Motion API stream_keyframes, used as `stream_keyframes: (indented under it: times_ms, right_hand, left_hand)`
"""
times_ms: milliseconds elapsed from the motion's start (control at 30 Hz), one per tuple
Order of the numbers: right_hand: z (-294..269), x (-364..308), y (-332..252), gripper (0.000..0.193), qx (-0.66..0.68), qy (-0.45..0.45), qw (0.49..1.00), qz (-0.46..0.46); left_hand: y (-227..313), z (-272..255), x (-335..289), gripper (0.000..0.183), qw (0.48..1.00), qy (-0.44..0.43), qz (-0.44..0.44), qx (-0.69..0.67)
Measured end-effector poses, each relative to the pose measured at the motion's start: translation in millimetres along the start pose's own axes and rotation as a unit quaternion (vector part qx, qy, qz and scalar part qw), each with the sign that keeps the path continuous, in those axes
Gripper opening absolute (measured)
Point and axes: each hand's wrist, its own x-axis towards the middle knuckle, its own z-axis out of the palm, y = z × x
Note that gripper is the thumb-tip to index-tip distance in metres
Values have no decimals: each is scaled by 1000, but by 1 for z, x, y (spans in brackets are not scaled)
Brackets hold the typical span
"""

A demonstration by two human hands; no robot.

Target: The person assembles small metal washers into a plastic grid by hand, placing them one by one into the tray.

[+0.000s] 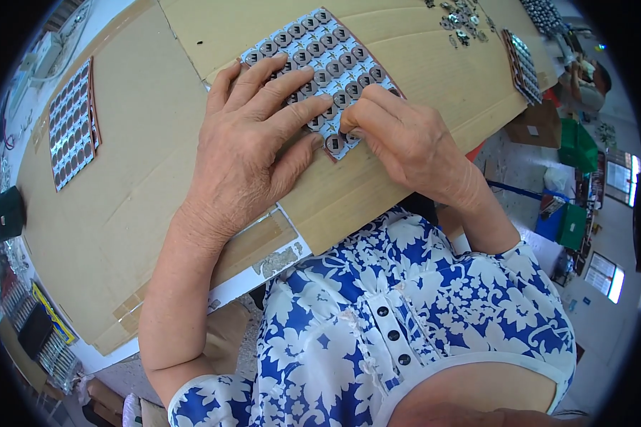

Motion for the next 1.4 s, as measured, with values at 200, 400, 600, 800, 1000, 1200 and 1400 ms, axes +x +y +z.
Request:
stream_keyframes:
  times_ms: [200, 400, 600, 800, 1000, 1200, 1400]
  right_hand:
    - [17, -5, -8, 17, 76, 84, 992, 58]
    - [17, -7, -17, 12, 136, 113, 976, 126]
    - [-6, -4, -9, 20, 198, 47, 967, 154]
    - [-62, 58, 98, 31, 145, 149, 956, 205]
    - [-100, 153, 263, 65, -104, 103, 975, 170]
    - [-56, 210, 263, 89, -131, 14, 969, 211]
    - [-74, 131, 232, 44, -39, 45, 998, 37]
  left_hand:
    - [-2, -1, 0, 52, 1000, -2, -6, -3]
    - [-4, -7, 1, 52, 1000, -6, -6, -5]
    - [-1, -12, 13, 48, 999, -16, 30, -6]
    - [0, -24, 22, 61, 989, 97, -39, -101]
    - [-75, -27, 131, 68, 985, 43, -165, -4]
    - [-170, 13, 238, 78, 978, -12, -186, 94]
    - [-109, 24, 228, 57, 992, -73, -29, 102]
